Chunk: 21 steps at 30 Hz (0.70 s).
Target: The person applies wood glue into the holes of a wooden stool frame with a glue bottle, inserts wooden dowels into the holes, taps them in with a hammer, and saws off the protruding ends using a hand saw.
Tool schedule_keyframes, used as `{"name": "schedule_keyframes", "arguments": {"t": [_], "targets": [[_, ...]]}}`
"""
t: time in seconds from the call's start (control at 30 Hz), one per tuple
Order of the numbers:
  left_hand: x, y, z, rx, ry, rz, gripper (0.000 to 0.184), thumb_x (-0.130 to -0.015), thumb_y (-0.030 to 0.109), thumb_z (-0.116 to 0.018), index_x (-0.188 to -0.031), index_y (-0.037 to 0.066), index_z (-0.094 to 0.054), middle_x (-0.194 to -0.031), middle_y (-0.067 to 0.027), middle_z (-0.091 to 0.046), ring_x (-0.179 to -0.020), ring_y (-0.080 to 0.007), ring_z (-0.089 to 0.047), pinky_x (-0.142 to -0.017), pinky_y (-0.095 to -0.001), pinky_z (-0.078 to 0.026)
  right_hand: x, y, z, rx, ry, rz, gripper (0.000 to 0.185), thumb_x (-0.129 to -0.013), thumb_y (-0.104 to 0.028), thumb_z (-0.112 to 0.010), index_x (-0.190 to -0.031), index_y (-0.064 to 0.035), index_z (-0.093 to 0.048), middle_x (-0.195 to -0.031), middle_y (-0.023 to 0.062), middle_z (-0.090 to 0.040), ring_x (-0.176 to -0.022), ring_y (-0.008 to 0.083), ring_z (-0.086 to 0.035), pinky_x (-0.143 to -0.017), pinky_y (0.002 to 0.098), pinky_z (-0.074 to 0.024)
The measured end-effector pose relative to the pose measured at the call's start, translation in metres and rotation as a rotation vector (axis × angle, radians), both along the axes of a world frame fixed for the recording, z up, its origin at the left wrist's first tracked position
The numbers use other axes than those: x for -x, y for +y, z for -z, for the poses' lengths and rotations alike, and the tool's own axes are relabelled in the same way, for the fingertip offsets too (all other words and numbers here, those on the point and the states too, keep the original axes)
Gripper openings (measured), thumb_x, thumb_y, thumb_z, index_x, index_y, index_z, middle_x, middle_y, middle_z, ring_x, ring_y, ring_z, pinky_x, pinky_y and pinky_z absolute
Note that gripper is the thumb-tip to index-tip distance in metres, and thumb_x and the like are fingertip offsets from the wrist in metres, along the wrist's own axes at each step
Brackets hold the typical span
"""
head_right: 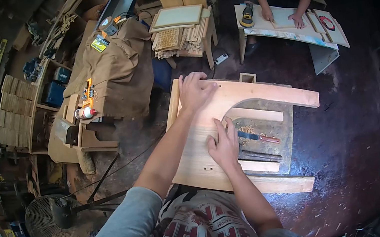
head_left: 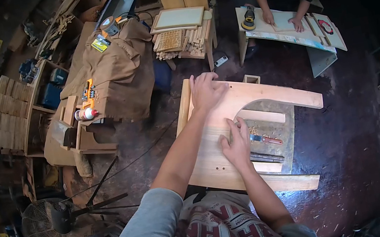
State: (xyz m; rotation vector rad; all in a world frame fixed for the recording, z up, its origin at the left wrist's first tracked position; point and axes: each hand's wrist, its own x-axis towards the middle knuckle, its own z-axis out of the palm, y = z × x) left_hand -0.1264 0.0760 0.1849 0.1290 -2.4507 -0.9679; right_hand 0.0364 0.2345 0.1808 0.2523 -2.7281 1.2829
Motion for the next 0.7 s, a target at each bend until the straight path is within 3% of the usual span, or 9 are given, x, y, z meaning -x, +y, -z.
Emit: {"name": "schedule_keyframes", "arguments": {"t": [0.07, 0.17, 0.2, 0.3, 0.4, 0.47, 0.57, 0.63, 0.7], "targets": [[-0.003, -0.006, -0.004, 0.128, -0.099, 0.144, 0.010, -0.092, 0.015, -0.068, -0.098, 0.009, -0.073, -0.099, -0.0086, -0.075, -0.109, -0.0295, -0.068, -0.122, -0.0524, -0.032, 0.018, -0.001, 0.003, -0.035, 0.054, 0.024, 0.050, -0.085, -0.015, -0.073, -0.134, -0.0075, -0.067, -0.140, 0.0215, -0.053, -0.126, 0.0419, -0.053, -0.108, 0.0502, -0.0450], [0.014, -0.024, 0.022, -0.064, -0.070, 0.154, 0.009, -0.092, 0.011, -0.065, -0.098, 0.009, -0.072, -0.100, -0.0093, -0.074, -0.101, -0.0317, -0.069, -0.119, -0.0525, -0.037, 0.046, -0.002, 0.004, -0.083, 0.123, 0.068, 0.040, -0.086, -0.014, -0.073, -0.126, -0.0072, -0.072, -0.135, 0.0165, -0.058, -0.124, 0.0394, -0.054, -0.105, 0.0518, -0.0451], [0.013, -0.025, 0.018, -0.081, -0.060, 0.162, 0.009, -0.092, 0.011, -0.065, -0.098, 0.009, -0.072, -0.100, -0.0093, -0.074, -0.101, -0.0317, -0.069, -0.119, -0.0525, -0.037, 0.060, -0.004, 0.007, -0.122, 0.255, 0.119, 0.030, -0.086, -0.014, -0.074, -0.116, -0.0061, -0.075, -0.120, 0.0145, -0.067, -0.112, 0.0375, -0.062, -0.097, 0.0507, -0.0492], [0.002, -0.039, 0.011, -0.060, -0.093, 0.281, 0.015, -0.093, 0.007, -0.063, -0.103, 0.008, -0.073, -0.108, -0.0107, -0.074, -0.104, -0.0329, -0.070, -0.119, -0.0538, -0.038, 0.112, -0.016, -0.005, -0.059, 0.242, 0.099, 0.023, -0.087, -0.017, -0.074, -0.108, -0.0055, -0.076, -0.105, 0.0166, -0.072, -0.100, 0.0374, -0.068, -0.090, 0.0485, -0.0531], [0.003, -0.058, 0.024, -0.149, -0.048, 0.362, 0.024, -0.093, 0.005, -0.061, -0.113, 0.006, -0.074, -0.118, -0.0121, -0.074, -0.112, -0.0331, -0.069, -0.120, -0.0543, -0.036, 0.153, -0.031, -0.011, -0.225, 0.255, -0.002, 0.021, -0.088, -0.021, -0.072, -0.102, -0.0070, -0.078, -0.094, 0.0182, -0.074, -0.090, 0.0375, -0.072, -0.082, 0.0483, -0.0562], [-0.005, -0.069, 0.037, 0.027, 0.105, 0.413, 0.030, -0.095, 0.008, -0.061, -0.123, 0.005, -0.071, -0.123, -0.0136, -0.075, -0.115, -0.0330, -0.071, -0.116, -0.0504, -0.043, 0.164, -0.037, -0.021, -0.356, 0.191, -0.006, 0.021, -0.087, -0.021, -0.072, -0.100, -0.0064, -0.079, -0.096, 0.0191, -0.075, -0.090, 0.0385, -0.073, -0.082, 0.0485, -0.0571], [-0.057, -0.110, -0.019, -0.588, -0.099, 0.439, 0.029, -0.096, 0.012, -0.066, -0.121, 0.002, -0.072, -0.123, -0.0183, -0.074, -0.112, -0.0336, -0.072, -0.097, -0.0378, -0.057, 0.181, -0.051, -0.011, -0.600, 0.177, -0.022, 0.019, -0.087, -0.022, -0.069, -0.093, -0.0069, -0.079, -0.095, 0.0188, -0.076, -0.086, 0.0403, -0.073, -0.080, 0.0495, -0.0583], [-0.089, -0.162, -0.022, -0.530, 0.103, 0.353, 0.024, -0.094, 0.012, -0.070, -0.114, 0.002, -0.074, -0.117, -0.0181, -0.074, -0.108, -0.0339, -0.073, -0.095, -0.0396, -0.057, 0.183, -0.066, -0.016, -0.706, 0.221, -0.091, 0.018, -0.089, -0.020, -0.064, -0.089, -0.0070, -0.075, -0.091, 0.0186, -0.075, -0.084, 0.0396, -0.073, -0.075, 0.0512, -0.0578], [-0.118, -0.228, -0.004, -0.533, 0.094, 0.244, 0.021, -0.094, 0.012, -0.069, -0.111, 0.002, -0.075, -0.114, -0.0159, -0.075, -0.106, -0.0330, -0.073, -0.093, -0.0398, -0.057, 0.185, -0.081, -0.026, -0.811, 0.186, -0.116, 0.013, -0.091, -0.018, -0.065, -0.089, -0.0067, -0.071, -0.090, 0.0182, -0.074, -0.083, 0.0405, -0.072, -0.073, 0.0521, -0.0575]]}}
